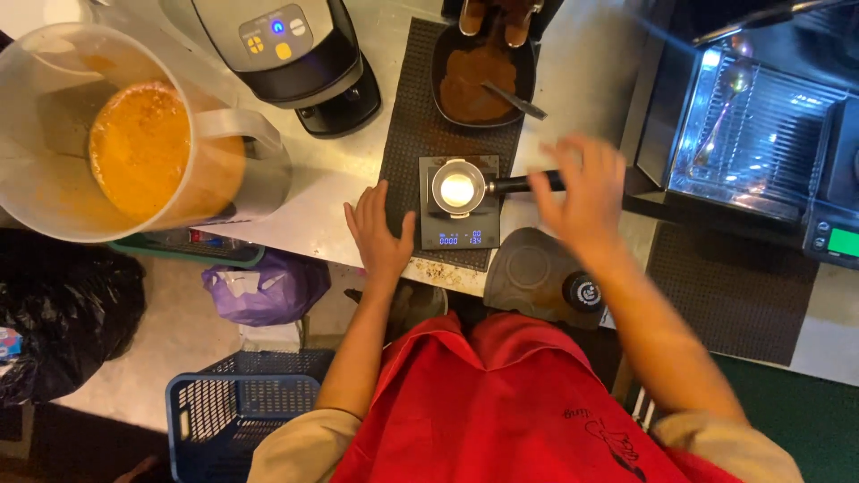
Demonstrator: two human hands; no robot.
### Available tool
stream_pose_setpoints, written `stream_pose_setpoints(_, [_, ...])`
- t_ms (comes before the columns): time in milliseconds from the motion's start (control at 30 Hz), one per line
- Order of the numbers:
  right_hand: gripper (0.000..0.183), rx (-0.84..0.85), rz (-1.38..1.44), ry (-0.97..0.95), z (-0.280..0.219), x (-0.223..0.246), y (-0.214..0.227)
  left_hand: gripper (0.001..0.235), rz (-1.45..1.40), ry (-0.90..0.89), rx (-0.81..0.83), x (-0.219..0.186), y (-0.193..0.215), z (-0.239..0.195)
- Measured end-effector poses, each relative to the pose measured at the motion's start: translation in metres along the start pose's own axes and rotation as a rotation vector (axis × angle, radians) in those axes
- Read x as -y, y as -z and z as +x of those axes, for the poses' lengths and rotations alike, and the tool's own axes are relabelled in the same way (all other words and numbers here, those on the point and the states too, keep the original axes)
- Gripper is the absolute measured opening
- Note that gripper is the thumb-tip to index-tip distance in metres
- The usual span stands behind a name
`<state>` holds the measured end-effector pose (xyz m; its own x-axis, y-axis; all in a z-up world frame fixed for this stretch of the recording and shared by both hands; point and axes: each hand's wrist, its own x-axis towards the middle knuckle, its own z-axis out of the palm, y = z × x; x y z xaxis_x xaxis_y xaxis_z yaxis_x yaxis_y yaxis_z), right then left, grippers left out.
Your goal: Preparing espresso shots including grinding, weighing, tamping, and brewing.
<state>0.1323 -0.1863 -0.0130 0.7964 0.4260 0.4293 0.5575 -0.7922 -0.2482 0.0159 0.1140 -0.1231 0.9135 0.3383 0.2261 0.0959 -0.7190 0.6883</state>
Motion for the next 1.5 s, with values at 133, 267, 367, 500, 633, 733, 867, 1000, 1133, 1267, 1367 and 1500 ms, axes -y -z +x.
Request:
stream_pose_setpoints(133, [0.074, 0.556, -0.134, -0.381, 0.101, -0.002, 0.004, 0.057, 0.004, -0.022, -0.022, -0.012, 0.010, 0.003])
stream_pose_setpoints(267, [0.078, 0.718, 0.285, -0.726, 0.111, -0.040, -0.043, 0.056, 0.010, -0.030, -0.045, -0.010, 0.007, 0.002])
stream_pose_setpoints(367, [0.070, 0.248, 1.013, -0.854, 0.096, -0.071, -0.091, 0.061, -0.023, 0.040, -0.019, -0.002, 0.003, 0.001])
stream_pose_setpoints(500, [0.038, 0.086, 1.249, -1.025, 0.105, -0.050, -0.089, 0.060, -0.030, 0.045, -0.001, -0.006, 0.004, 0.003])
stream_pose_setpoints(633, [0.027, 0.052, 0.834, -0.577, 0.082, -0.050, -0.085, 0.059, -0.047, 0.046, -0.004, -0.009, 0.006, 0.003])
stream_pose_setpoints(733, [0.028, 0.021, 0.297, -0.177, 0.074, -0.017, -0.026, 0.060, -0.031, 0.046, 0.005, -0.005, 0.003, 0.003])
stream_pose_setpoints(867, [0.027, -0.014, 0.015, -0.071, 0.073, -0.029, -0.037, 0.060, -0.007, 0.036, 0.014, -0.003, 0.002, 0.002])
stream_pose_setpoints(1000, [0.029, 0.018, 0.383, -0.162, 0.083, -0.042, -0.060, 0.059, 0.014, 0.026, 0.017, -0.003, 0.003, 0.003])
stream_pose_setpoints(1133, [0.031, 0.041, 0.362, -0.163, 0.095, -0.036, -0.037, 0.058, 0.013, 0.025, 0.000, -0.001, -0.002, 0.003])
stream_pose_setpoints(1267, [0.031, 0.066, 0.551, -0.125, 0.096, -0.056, -0.060, 0.057, 0.002, 0.025, -0.007, 0.000, -0.003, 0.000])
stream_pose_setpoints(1367, [0.029, 0.181, 0.638, -0.191, 0.099, -0.051, -0.049, 0.057, 0.009, 0.030, 0.002, -0.001, 0.000, 0.004])
stream_pose_setpoints(1500, [0.031, 0.147, 0.547, -0.225, 0.103, -0.055, -0.052, 0.057, 0.004, 0.024, -0.001, 0.000, -0.002, 0.003])
